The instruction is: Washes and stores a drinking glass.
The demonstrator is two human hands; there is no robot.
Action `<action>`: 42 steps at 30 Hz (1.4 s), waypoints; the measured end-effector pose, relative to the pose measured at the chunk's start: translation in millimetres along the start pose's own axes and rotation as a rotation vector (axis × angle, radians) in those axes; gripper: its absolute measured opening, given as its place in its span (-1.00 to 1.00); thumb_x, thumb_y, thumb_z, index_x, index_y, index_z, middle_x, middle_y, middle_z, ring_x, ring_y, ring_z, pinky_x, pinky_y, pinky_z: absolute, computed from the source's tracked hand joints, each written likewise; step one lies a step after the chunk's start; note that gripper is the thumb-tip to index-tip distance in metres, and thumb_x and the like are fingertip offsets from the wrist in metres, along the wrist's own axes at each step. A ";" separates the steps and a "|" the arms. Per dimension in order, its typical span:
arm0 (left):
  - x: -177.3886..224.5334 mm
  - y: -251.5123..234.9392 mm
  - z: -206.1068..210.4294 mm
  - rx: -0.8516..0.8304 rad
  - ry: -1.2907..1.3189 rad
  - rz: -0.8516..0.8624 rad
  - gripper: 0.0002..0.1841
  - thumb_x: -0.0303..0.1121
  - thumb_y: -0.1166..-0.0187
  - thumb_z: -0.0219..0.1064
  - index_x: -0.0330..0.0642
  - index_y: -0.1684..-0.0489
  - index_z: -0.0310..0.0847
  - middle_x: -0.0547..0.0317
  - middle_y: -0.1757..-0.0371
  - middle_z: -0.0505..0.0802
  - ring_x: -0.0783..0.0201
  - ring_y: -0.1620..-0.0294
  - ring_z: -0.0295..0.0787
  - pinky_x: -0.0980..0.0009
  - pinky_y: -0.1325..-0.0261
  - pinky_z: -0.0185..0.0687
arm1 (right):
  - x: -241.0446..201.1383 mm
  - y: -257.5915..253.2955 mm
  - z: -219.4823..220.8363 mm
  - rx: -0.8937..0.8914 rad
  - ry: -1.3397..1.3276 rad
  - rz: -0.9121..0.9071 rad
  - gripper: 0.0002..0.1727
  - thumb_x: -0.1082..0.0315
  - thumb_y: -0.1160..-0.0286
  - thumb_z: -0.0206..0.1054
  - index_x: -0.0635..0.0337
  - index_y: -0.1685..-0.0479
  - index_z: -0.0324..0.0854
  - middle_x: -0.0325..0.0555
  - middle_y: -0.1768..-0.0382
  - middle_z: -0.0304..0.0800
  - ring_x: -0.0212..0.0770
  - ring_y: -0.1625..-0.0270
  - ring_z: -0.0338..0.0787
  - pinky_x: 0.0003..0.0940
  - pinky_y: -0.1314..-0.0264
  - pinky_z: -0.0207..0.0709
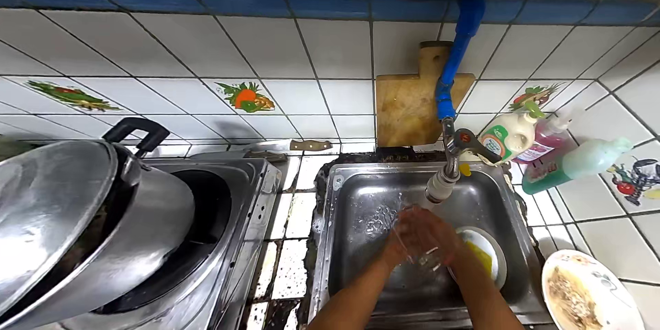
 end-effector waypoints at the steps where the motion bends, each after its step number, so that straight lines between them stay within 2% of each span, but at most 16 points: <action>1: 18.6 -2.8 9.5 0.004 -0.058 -0.065 -0.57 -0.60 -0.73 -0.03 -0.60 -0.55 0.24 -0.11 -0.34 0.72 0.40 -0.27 0.69 0.51 -0.39 0.55 | -2.8 10.8 -0.7 0.013 0.088 0.033 -0.47 0.06 -0.89 -0.28 0.19 -0.46 0.40 -0.09 0.05 0.82 -0.21 0.15 0.85 -0.27 0.09 0.75; 3: 48.0 -17.8 26.4 -0.074 -0.387 -0.192 -0.42 -0.62 -0.74 0.05 -0.53 -0.76 0.05 -0.25 -0.75 0.37 0.11 -0.72 0.34 0.29 -0.76 0.13 | -14.6 32.2 -7.4 0.111 0.231 0.024 -0.57 0.20 -0.88 -0.05 0.22 -0.55 0.33 -0.05 -0.04 0.76 -0.22 0.13 0.82 -0.29 0.08 0.72; 7: 16.7 -41.2 11.1 -0.122 -0.353 -0.264 -0.28 -0.42 -0.70 0.29 -0.42 -0.80 -0.01 -0.47 -0.61 0.46 -0.21 -0.54 0.53 -0.02 -0.54 0.48 | -43.3 54.6 -27.9 0.354 0.384 -0.280 -0.23 0.49 -0.36 0.46 0.37 -0.63 0.23 0.04 -0.14 0.75 -0.29 -0.04 0.81 -0.37 -0.12 0.71; 10: 7.5 -23.2 -14.4 0.019 -0.301 -0.489 -0.23 -0.22 -0.74 0.29 -0.26 -0.86 -0.06 -0.37 -0.72 0.36 -0.23 -0.67 0.37 -0.14 -0.63 0.34 | -47.1 43.2 -41.8 0.465 0.267 -0.533 -0.03 0.53 -0.08 0.55 0.41 -0.67 0.16 0.06 -0.26 0.65 -0.31 -0.20 0.73 -0.43 -0.19 0.66; 12: -2.1 -11.3 -35.9 0.102 -0.270 -0.516 -0.24 -0.14 -0.75 0.26 -0.24 -0.85 -0.02 -0.33 -0.76 0.31 -0.18 -0.68 0.38 -0.11 -0.62 0.37 | -39.7 24.5 -50.5 0.483 0.100 -0.624 -0.08 0.56 -0.14 0.45 0.39 -0.67 0.12 0.04 -0.31 0.61 -0.36 -0.24 0.70 -0.47 -0.21 0.65; 16: -9.2 3.4 -56.5 0.100 -0.284 -0.499 -0.25 -0.30 -0.61 0.43 -0.24 -0.77 0.13 -0.36 -0.46 0.59 -0.08 -0.23 0.66 0.02 -0.25 0.61 | -16.6 -16.7 -54.6 0.366 -0.254 -0.606 -0.43 0.39 -0.72 -0.01 0.30 -0.70 0.04 0.06 -0.34 0.61 -0.25 -0.24 0.73 -0.31 -0.27 0.68; 18: -10.3 2.2 -51.1 0.043 -0.377 -0.364 -0.11 -0.34 -0.32 0.63 -0.34 -0.70 0.20 -0.25 -0.36 0.69 0.04 -0.31 0.70 0.11 -0.40 0.63 | -14.1 -27.8 -41.3 0.271 -0.364 -0.512 -0.52 0.32 -0.77 -0.13 0.28 -0.60 0.18 0.03 -0.18 0.76 -0.19 -0.13 0.82 -0.25 -0.22 0.72; 20: -1.5 2.2 -33.9 -0.031 -0.452 -0.206 -0.08 -0.37 -0.30 0.65 -0.48 -0.69 0.19 -0.23 -0.49 0.65 0.14 -0.53 0.59 0.25 -0.66 0.42 | -12.7 -28.3 -21.3 0.171 -0.293 -0.313 -0.47 0.15 -0.91 -0.34 0.27 -0.58 0.27 0.01 -0.03 0.84 -0.18 0.02 0.86 -0.26 -0.07 0.75; 22: -3.9 -0.7 -15.6 -0.015 -0.251 -0.069 -0.41 -0.58 -0.42 0.44 -0.64 -0.46 0.38 -0.22 -0.25 0.78 0.27 -0.28 0.73 0.40 -0.45 0.57 | -6.4 -20.3 -8.8 0.064 -0.089 -0.102 -0.38 0.01 -0.91 -0.44 0.22 -0.53 0.32 -0.07 0.11 0.85 -0.24 0.19 0.86 -0.32 0.09 0.75; 24: -6.5 -10.4 1.1 0.013 -0.002 -0.063 -0.60 -0.67 -0.58 0.19 -0.60 -0.40 0.39 -0.11 -0.10 0.81 0.35 -0.08 0.79 0.44 -0.24 0.69 | -4.8 -3.6 -9.3 -0.003 0.145 0.029 -0.42 -0.01 -0.88 -0.36 0.15 -0.49 0.35 -0.16 0.14 0.81 -0.30 0.22 0.82 -0.35 0.13 0.73; 27: 8.1 -39.7 14.7 -0.062 -0.380 0.011 -0.32 -0.49 -0.66 0.23 -0.51 -0.77 0.05 -0.40 -0.66 0.46 -0.04 -0.65 0.46 0.13 -0.72 0.28 | -22.1 31.4 -24.5 0.115 0.288 0.028 -0.55 0.18 -0.83 0.04 0.21 -0.55 0.31 -0.06 0.07 0.77 -0.24 0.20 0.81 -0.31 0.15 0.72; 32: 3.0 -27.5 -3.6 0.034 -0.242 -0.370 -0.28 -0.27 -0.74 0.28 -0.31 -0.81 0.02 -0.38 -0.61 0.47 -0.11 -0.48 0.56 0.01 -0.46 0.52 | -51.8 42.1 -48.1 0.349 0.310 -0.388 -0.18 0.55 -0.21 0.49 0.39 -0.60 0.23 -0.02 -0.18 0.65 -0.33 -0.07 0.76 -0.43 -0.10 0.71; 34: -4.2 -11.7 -21.6 0.094 -0.218 -0.472 -0.29 -0.20 -0.74 0.28 -0.21 -0.83 0.05 -0.36 -0.65 0.44 -0.16 -0.43 0.57 -0.06 -0.36 0.55 | -50.8 30.4 -54.9 0.419 0.200 -0.553 -0.18 0.61 -0.16 0.47 0.42 -0.58 0.25 0.01 -0.24 0.65 -0.35 -0.15 0.74 -0.46 -0.16 0.69; 37: -16.8 7.3 -43.1 0.125 -0.238 -0.490 -0.27 -0.27 -0.67 0.36 -0.18 -0.81 0.10 -0.34 -0.44 0.60 -0.04 -0.15 0.67 0.05 -0.15 0.61 | -36.9 0.1 -57.8 0.372 -0.045 -0.616 -0.37 0.51 -0.52 0.22 0.38 -0.62 0.17 0.03 -0.29 0.63 -0.31 -0.22 0.72 -0.39 -0.22 0.67; 40: -18.1 7.0 -40.2 0.103 -0.320 -0.326 -0.17 -0.35 -0.39 0.58 -0.38 -0.68 0.21 -0.23 -0.34 0.72 0.09 -0.32 0.71 0.17 -0.43 0.61 | -17.9 -28.7 -41.4 0.237 -0.283 -0.426 -0.51 0.24 -0.87 -0.23 0.28 -0.64 0.15 0.12 -0.20 0.76 -0.11 -0.08 0.85 -0.21 -0.15 0.73; 42: -9.9 4.7 -25.3 0.070 -0.418 -0.224 -0.17 -0.40 -0.33 0.63 -0.49 -0.62 0.28 -0.22 -0.45 0.68 0.16 -0.50 0.61 0.29 -0.63 0.45 | -9.2 -35.9 -25.3 0.165 -0.354 -0.269 -0.51 0.13 -0.92 -0.26 0.25 -0.53 0.31 0.09 0.02 0.84 -0.10 0.10 0.88 -0.22 0.04 0.78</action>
Point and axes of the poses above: each hand's wrist, its own y-axis away from the middle knuckle, its own z-axis out of the palm, x = y × z, the point moved 8 cm from there along -y, towards the middle knuckle
